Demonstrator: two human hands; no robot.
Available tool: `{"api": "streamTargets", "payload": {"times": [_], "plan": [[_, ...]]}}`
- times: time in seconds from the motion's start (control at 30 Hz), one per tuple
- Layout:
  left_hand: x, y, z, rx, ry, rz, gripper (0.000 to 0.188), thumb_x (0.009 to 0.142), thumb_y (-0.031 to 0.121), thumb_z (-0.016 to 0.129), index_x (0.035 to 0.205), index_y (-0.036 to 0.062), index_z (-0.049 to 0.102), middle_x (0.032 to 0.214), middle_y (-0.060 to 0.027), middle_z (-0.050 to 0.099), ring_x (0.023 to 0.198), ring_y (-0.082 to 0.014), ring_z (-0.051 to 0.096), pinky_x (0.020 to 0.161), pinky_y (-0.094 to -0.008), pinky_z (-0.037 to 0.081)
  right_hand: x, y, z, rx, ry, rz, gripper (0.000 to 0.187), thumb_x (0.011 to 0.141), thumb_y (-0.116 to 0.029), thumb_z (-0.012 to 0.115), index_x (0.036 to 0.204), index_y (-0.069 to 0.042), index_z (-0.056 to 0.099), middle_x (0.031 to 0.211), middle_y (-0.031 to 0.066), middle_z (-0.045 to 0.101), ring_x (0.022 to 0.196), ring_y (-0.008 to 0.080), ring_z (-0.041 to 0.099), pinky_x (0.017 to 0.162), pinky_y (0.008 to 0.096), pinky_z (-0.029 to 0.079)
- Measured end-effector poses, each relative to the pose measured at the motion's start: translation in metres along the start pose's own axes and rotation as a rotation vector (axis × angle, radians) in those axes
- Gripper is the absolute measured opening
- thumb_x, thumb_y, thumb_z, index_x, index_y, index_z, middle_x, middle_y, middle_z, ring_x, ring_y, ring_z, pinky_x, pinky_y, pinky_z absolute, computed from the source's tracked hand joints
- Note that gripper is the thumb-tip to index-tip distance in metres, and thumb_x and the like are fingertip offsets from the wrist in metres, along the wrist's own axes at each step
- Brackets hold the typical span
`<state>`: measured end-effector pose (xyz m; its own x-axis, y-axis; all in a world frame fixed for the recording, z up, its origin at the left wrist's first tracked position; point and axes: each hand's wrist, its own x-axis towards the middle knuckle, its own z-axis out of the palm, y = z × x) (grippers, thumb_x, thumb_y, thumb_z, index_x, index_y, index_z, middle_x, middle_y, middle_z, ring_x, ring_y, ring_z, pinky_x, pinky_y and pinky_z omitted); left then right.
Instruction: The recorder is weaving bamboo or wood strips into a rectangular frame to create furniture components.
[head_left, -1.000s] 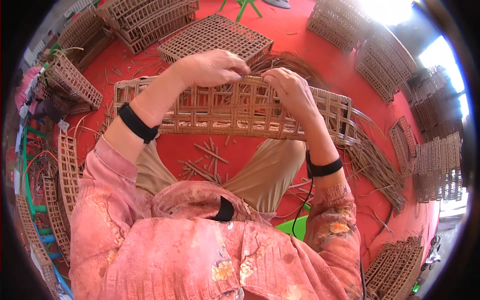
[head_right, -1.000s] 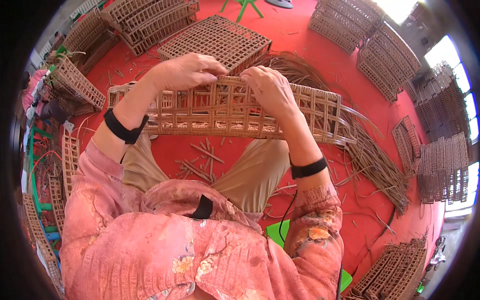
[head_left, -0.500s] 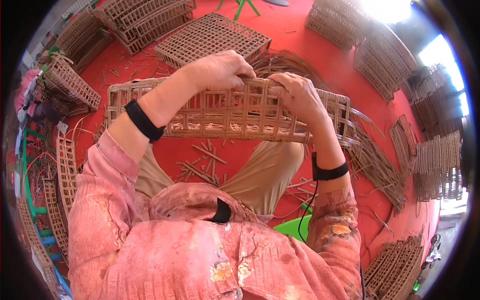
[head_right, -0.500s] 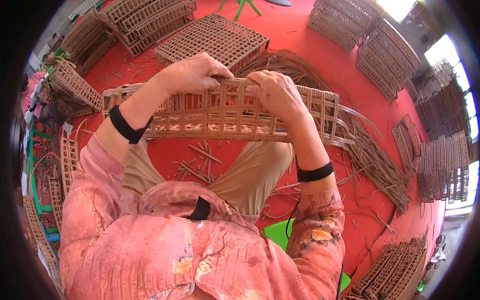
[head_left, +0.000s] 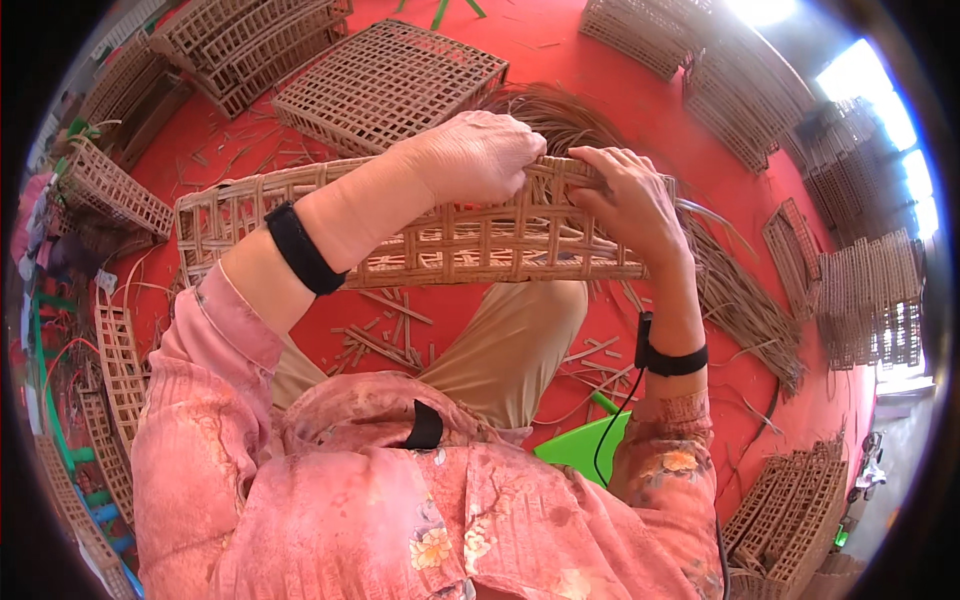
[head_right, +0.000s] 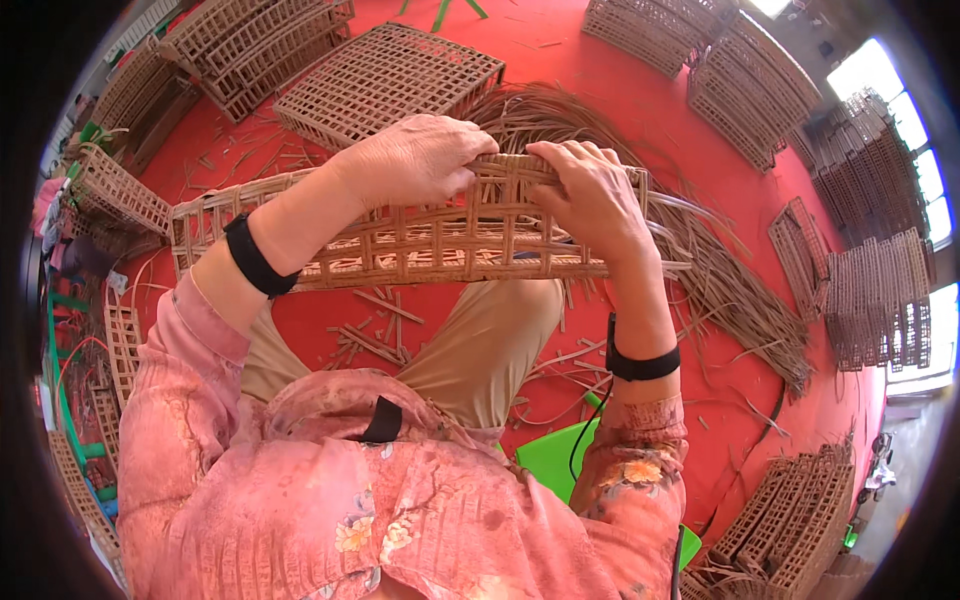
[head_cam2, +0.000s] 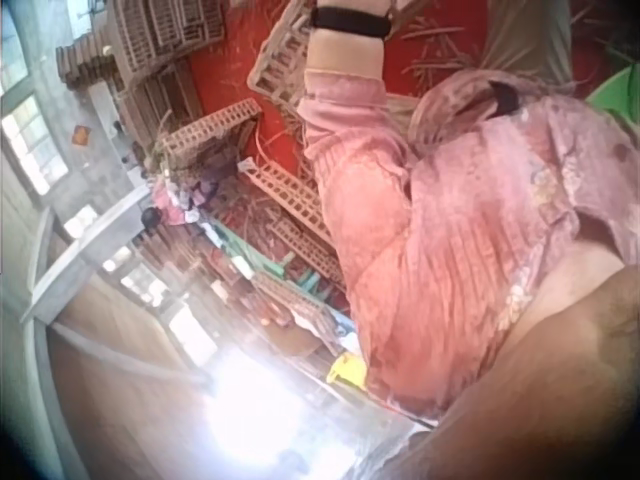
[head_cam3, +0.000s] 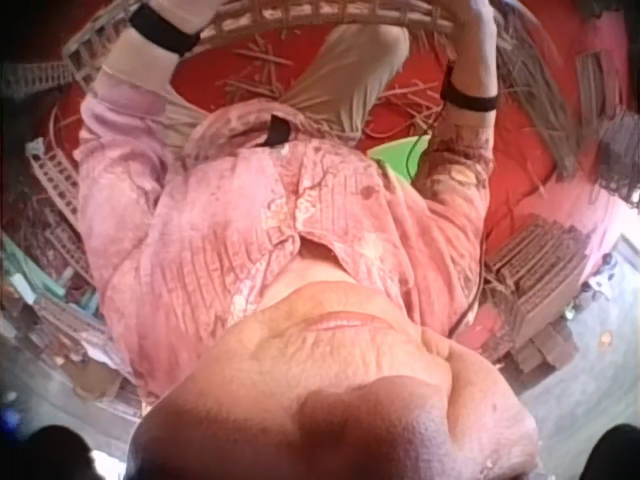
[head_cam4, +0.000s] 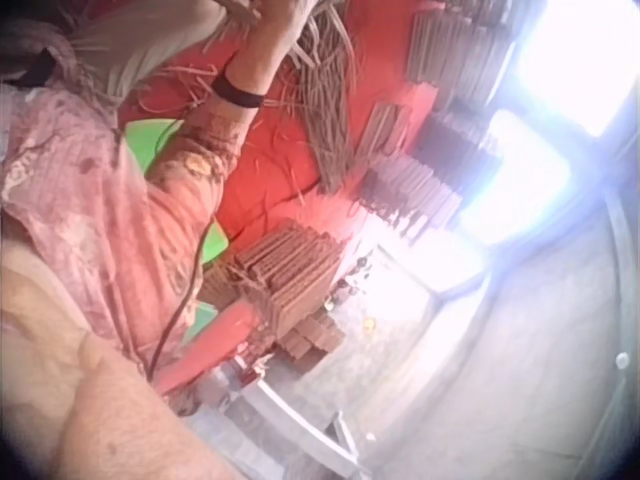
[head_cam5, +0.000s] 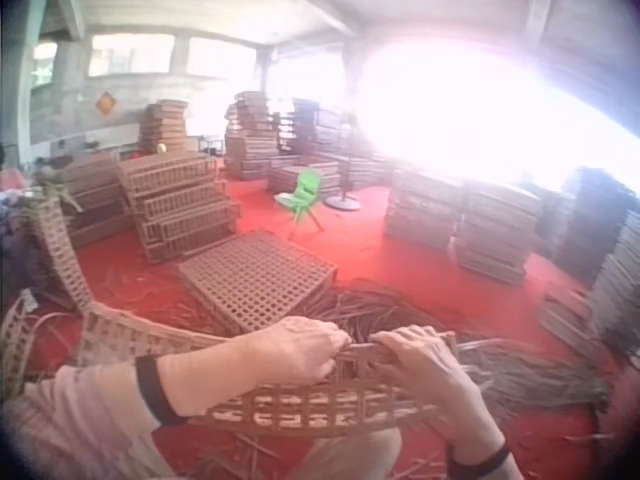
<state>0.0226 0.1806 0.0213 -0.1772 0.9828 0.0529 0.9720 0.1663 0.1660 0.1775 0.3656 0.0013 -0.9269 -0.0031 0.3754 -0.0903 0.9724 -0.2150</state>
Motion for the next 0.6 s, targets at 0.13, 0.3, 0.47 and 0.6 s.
{"api": "streamTargets", "payload": {"times": [0.13, 0.3, 0.47, 0.6], "plan": [[0.007, 0.008, -0.003, 0.024, 0.026, 0.022, 0.034, 0.087, 0.017, 0.061, 0.116, 0.0004, 0.064, 0.107, -0.0173, 0.067, 0.104, -0.0335, 0.064, 0.092, -0.0443, 0.050, -0.002, 0.003, 0.004, -0.042, 0.054, -0.006, 0.037, 0.086, -0.023, 0.066, 0.119, -0.006, 0.066, 0.103, 0.0138, 0.068, 0.101, 0.0329, 0.061, 0.094, 0.0429, 0.043], [0.012, 0.019, 0.001, 0.096, 0.064, 0.003, 0.026, 0.087, 0.017, 0.061, 0.106, 0.0001, 0.066, 0.102, -0.0172, 0.069, 0.102, -0.0321, 0.066, 0.091, -0.0446, 0.051, 0.003, 0.015, 0.012, 0.130, 0.133, -0.008, 0.033, 0.084, -0.023, 0.069, 0.111, -0.005, 0.070, 0.096, 0.0141, 0.070, 0.096, 0.0340, 0.064, 0.090, 0.0423, 0.046], [0.015, 0.018, 0.001, 0.069, 0.078, -0.008, 0.023, 0.086, 0.017, 0.062, 0.101, 0.0010, 0.069, 0.095, -0.0169, 0.071, 0.099, -0.0321, 0.067, 0.090, -0.0439, 0.052, 0.008, 0.015, 0.005, 0.339, 0.033, 0.121, 0.033, 0.079, -0.021, 0.072, 0.106, -0.003, 0.071, 0.095, 0.0156, 0.071, 0.090, 0.0341, 0.067, 0.083, 0.0408, 0.051], [0.018, 0.011, 0.001, 0.007, 0.143, 0.048, 0.024, 0.088, 0.017, 0.061, 0.103, 0.0020, 0.071, 0.097, -0.0162, 0.072, 0.097, -0.0319, 0.067, 0.092, -0.0434, 0.051, 0.009, 0.012, -0.005, 0.427, -0.029, 0.224, 0.034, 0.080, -0.022, 0.071, 0.107, -0.002, 0.071, 0.098, 0.0165, 0.072, 0.091, 0.0321, 0.068, 0.084, 0.0402, 0.052]]}}
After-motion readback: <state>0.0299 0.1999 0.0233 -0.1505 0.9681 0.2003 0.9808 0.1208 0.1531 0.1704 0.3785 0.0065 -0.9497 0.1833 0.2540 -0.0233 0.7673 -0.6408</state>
